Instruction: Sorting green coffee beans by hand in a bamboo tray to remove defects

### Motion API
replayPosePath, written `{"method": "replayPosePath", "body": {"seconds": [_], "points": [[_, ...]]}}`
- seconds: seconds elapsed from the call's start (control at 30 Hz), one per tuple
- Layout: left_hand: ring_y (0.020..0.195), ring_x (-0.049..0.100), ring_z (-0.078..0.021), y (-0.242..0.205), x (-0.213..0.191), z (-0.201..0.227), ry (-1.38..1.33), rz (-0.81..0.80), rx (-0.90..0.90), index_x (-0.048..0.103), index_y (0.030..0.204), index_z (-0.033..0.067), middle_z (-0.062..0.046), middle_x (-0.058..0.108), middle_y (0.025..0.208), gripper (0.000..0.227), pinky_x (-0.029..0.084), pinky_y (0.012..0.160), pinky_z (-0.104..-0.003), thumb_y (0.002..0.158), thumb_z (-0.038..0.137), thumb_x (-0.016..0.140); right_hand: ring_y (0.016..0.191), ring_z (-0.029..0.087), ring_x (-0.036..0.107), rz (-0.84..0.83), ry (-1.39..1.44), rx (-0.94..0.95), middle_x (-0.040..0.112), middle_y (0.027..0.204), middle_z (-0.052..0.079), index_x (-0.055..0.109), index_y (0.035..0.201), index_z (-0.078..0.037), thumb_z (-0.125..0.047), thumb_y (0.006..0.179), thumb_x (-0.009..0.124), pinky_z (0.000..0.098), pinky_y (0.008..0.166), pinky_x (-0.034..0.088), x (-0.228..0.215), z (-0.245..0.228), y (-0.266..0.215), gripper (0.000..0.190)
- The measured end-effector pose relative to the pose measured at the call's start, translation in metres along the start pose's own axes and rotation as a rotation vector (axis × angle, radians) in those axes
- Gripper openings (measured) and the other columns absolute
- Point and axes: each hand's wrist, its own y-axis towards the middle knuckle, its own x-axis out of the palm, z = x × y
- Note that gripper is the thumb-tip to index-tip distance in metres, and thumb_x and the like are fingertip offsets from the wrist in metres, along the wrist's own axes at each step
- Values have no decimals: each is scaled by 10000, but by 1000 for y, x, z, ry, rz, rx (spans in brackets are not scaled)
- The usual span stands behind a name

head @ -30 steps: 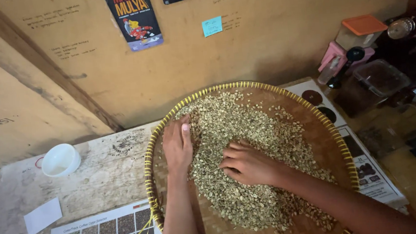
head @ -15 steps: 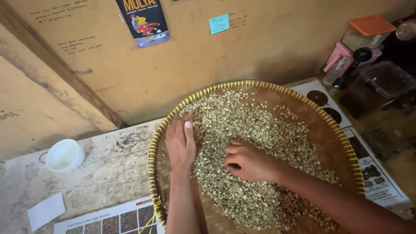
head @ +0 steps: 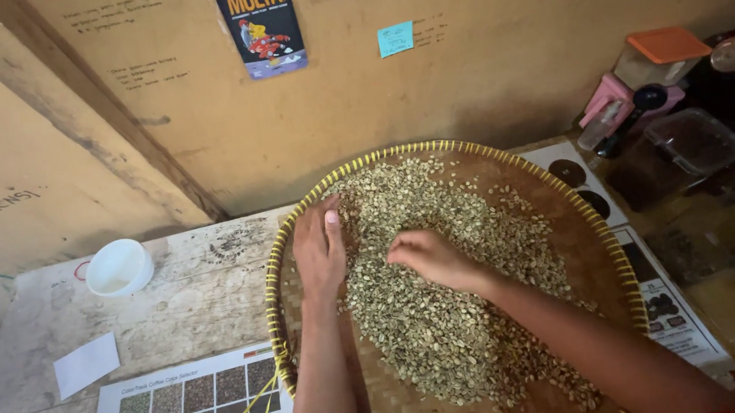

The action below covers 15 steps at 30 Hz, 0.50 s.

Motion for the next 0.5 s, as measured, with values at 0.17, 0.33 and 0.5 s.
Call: {"method": "replayPosePath", "body": {"seconds": [0.17, 0.33, 0.5], "points": [[964, 653, -363, 3, -6, 10, 12, -6, 7, 671, 1227, 111, -111, 710, 1074, 372, 513, 882, -482, 1102, 277, 362, 793, 370, 752, -12, -829, -347, 743, 875, 214, 734, 1088, -5, -113, 959, 613, 419, 634, 604, 5, -10, 36, 207], [941, 646, -368, 4, -9, 12, 21, 7, -7, 674, 1212, 97, -119, 710, 1057, 389, 511, 871, -489, 1103, 304, 363, 862, 400, 758, -22, -892, -437, 754, 922, 230, 749, 1085, 11, -54, 953, 602, 464, 739, 626, 7, 7, 67, 208], [929, 655, -334, 7, -13, 18, 0, 22, 2, 677, 1241, 121, -92, 710, 1052, 398, 516, 875, -458, 1102, 312, 357, 857, 416, 750, -71, -911, -413, 762, 923, 211, 760, 1091, -5, -74, 953, 631, 522, 751, 628, 4, 14, 84, 201]]}}
